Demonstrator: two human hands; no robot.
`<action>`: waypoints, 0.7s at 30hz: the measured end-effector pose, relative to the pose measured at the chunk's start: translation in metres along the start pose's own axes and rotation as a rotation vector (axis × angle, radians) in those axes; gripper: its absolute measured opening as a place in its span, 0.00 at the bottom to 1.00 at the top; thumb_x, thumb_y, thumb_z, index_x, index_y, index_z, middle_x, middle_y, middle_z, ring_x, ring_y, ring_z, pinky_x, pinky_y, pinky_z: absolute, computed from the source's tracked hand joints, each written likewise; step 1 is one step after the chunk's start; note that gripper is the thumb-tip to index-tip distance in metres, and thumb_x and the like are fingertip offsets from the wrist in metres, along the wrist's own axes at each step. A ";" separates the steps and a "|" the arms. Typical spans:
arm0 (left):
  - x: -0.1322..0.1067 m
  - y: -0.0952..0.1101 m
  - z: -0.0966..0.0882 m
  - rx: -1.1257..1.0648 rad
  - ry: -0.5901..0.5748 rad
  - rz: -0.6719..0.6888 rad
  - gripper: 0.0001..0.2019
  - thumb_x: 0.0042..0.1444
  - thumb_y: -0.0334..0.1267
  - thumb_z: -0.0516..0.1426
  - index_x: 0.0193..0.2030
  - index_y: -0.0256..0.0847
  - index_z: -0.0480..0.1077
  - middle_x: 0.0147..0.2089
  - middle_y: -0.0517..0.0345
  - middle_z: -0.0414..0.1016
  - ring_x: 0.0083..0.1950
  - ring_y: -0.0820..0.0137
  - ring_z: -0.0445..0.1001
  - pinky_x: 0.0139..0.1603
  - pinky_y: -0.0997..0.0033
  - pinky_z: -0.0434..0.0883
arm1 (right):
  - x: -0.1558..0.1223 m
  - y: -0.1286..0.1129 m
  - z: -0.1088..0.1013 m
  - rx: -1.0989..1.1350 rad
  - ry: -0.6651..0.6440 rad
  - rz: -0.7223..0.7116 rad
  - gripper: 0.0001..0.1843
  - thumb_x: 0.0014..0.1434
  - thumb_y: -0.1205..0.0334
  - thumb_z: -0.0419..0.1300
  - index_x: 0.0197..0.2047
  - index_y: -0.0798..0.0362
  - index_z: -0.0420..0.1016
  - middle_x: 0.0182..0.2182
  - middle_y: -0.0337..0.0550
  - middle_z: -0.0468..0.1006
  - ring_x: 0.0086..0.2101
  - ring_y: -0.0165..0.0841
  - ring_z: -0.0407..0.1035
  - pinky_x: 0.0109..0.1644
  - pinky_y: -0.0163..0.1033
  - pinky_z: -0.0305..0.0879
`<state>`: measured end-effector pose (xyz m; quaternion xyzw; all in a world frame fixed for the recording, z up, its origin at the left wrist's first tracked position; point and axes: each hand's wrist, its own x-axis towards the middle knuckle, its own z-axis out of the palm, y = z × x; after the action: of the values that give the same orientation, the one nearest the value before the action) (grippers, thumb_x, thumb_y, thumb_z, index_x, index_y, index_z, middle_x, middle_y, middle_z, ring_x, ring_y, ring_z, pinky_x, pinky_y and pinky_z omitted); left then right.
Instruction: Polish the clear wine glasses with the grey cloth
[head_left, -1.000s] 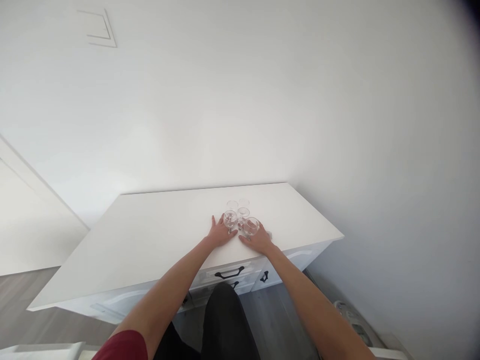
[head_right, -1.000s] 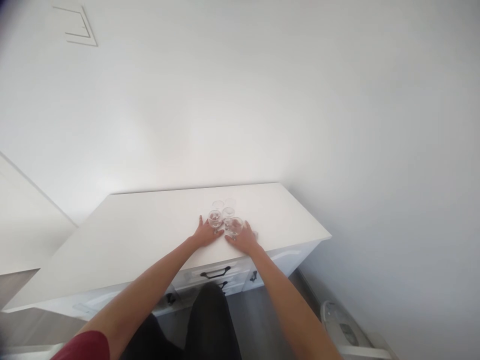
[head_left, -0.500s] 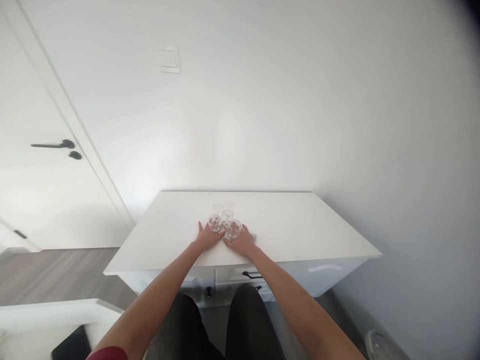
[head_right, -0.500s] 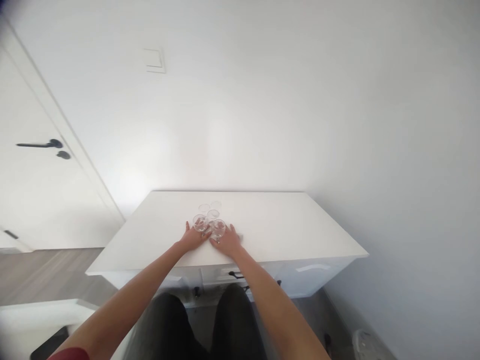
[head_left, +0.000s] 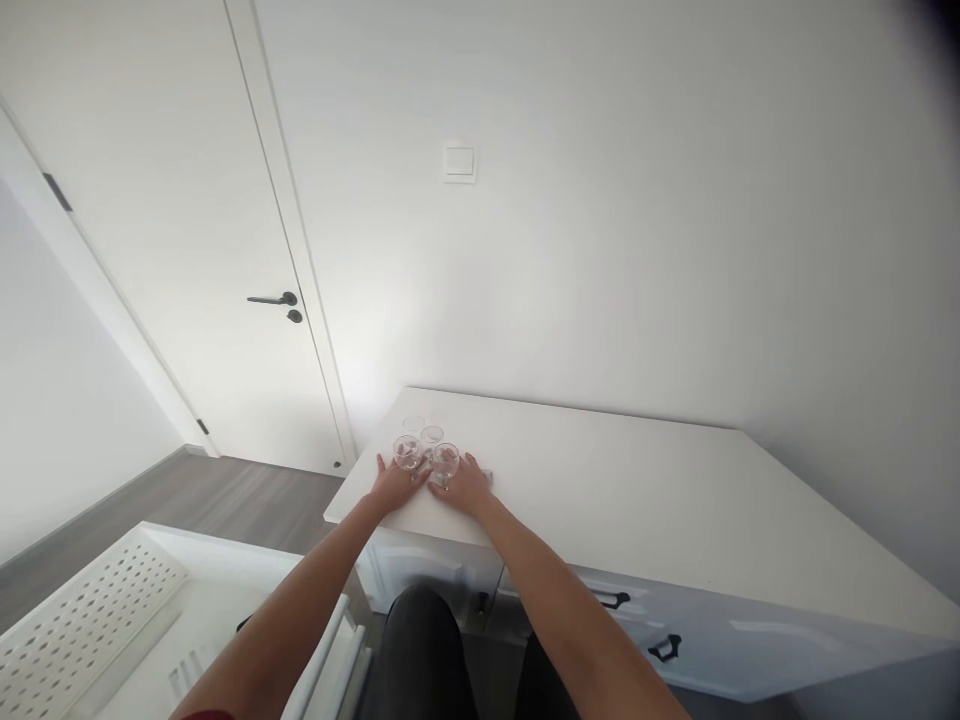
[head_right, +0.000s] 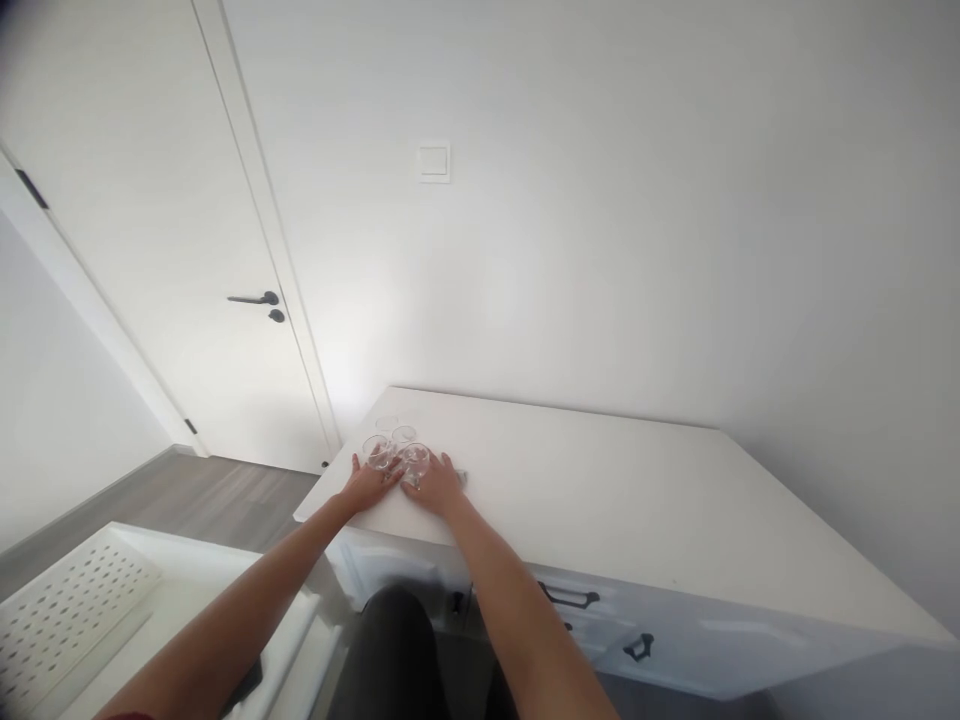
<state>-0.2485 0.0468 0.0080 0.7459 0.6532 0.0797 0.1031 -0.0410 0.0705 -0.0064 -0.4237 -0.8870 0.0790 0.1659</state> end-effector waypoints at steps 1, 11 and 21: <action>0.000 -0.002 0.001 -0.001 0.007 -0.003 0.34 0.70 0.62 0.40 0.76 0.52 0.60 0.82 0.54 0.47 0.83 0.45 0.37 0.74 0.21 0.31 | 0.002 -0.001 0.001 -0.003 0.005 -0.007 0.34 0.69 0.41 0.54 0.75 0.36 0.59 0.74 0.41 0.61 0.73 0.44 0.53 0.77 0.59 0.44; 0.001 -0.004 0.007 0.002 0.053 0.003 0.33 0.70 0.61 0.42 0.77 0.53 0.57 0.81 0.51 0.53 0.82 0.47 0.45 0.75 0.24 0.33 | -0.002 0.004 0.001 0.012 -0.015 0.003 0.43 0.67 0.36 0.55 0.78 0.45 0.53 0.76 0.47 0.56 0.75 0.45 0.48 0.78 0.60 0.40; -0.002 -0.007 0.005 -0.058 0.109 0.007 0.34 0.69 0.62 0.46 0.78 0.57 0.54 0.81 0.54 0.51 0.81 0.50 0.48 0.76 0.27 0.33 | -0.074 0.065 -0.032 -0.061 -0.001 0.100 0.37 0.66 0.40 0.58 0.73 0.46 0.64 0.73 0.48 0.64 0.70 0.46 0.59 0.76 0.55 0.49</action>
<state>-0.2540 0.0449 0.0012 0.7396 0.6525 0.1392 0.0886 0.0607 0.0538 -0.0116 -0.4721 -0.8669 0.0606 0.1483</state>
